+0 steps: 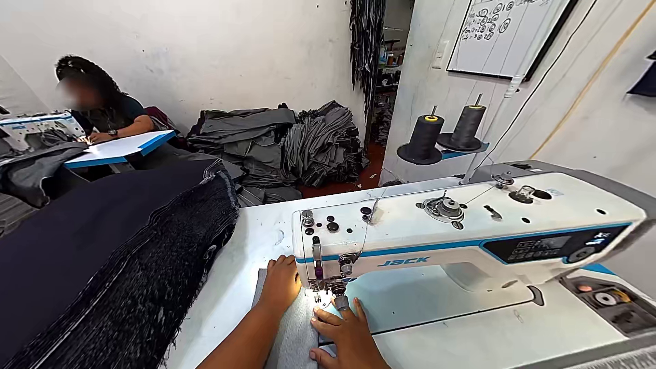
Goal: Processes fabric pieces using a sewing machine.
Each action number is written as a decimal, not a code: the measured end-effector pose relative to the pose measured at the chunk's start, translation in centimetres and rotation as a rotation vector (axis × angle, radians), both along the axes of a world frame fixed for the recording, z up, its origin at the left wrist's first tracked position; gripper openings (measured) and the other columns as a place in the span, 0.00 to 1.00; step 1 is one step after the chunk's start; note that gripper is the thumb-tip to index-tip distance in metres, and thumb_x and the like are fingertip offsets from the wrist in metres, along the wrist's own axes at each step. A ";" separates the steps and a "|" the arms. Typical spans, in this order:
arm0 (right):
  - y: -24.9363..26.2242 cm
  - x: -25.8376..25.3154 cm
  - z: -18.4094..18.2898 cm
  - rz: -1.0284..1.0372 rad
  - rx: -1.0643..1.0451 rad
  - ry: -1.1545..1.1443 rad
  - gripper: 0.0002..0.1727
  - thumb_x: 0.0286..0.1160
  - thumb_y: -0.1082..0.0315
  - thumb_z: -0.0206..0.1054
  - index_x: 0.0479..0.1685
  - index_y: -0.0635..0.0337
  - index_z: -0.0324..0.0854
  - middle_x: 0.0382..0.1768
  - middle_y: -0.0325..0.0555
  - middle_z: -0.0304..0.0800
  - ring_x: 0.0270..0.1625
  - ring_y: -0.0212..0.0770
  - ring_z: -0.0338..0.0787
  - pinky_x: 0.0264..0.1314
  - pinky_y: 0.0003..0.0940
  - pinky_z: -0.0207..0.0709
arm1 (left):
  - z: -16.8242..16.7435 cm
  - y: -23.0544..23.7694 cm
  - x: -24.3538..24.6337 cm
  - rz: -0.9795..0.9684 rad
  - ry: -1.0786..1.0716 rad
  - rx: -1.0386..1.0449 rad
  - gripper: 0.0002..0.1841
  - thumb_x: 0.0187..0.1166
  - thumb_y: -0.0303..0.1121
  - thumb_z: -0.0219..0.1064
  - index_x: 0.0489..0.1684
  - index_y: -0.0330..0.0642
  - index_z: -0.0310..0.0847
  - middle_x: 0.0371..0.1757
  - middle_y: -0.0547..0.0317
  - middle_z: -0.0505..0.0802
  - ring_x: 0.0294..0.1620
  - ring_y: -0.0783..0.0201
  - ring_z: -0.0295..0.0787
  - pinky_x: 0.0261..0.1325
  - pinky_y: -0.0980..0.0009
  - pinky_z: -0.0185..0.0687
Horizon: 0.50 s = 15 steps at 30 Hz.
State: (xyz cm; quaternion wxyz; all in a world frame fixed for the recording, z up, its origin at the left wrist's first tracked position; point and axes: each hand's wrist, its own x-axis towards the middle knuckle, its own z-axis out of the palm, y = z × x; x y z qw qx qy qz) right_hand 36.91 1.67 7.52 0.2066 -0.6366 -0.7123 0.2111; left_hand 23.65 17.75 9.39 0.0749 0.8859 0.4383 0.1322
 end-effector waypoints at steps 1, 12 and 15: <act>0.1 0.0 -0.1 -0.009 0.009 0.001 0.28 0.79 0.45 0.65 0.73 0.49 0.86 0.80 0.39 0.80 0.90 0.62 0.64 0.85 0.81 0.33 | 0.0 0.0 0.1 0.015 -0.013 0.027 0.15 0.81 0.33 0.63 0.53 0.33 0.91 0.60 0.43 0.93 0.68 0.41 0.85 0.74 0.42 0.68; 0.3 -0.1 0.6 -0.025 -0.114 -0.046 0.39 0.73 0.30 0.63 0.77 0.45 0.82 0.84 0.33 0.75 0.94 0.52 0.57 0.92 0.70 0.27 | 1.8 -1.2 0.3 0.225 0.174 -0.231 0.24 0.89 0.44 0.62 0.75 0.37 0.76 0.73 0.41 0.84 0.74 0.45 0.82 0.77 0.50 0.74; -1.8 -0.9 0.5 0.047 -0.094 -0.038 0.42 0.68 0.32 0.70 0.80 0.48 0.79 0.87 0.40 0.71 0.93 0.56 0.56 0.90 0.74 0.30 | 2.9 -2.6 -2.0 0.082 0.240 -0.365 0.27 0.91 0.51 0.57 0.60 0.30 0.82 0.60 0.36 0.90 0.66 0.41 0.87 0.72 0.45 0.77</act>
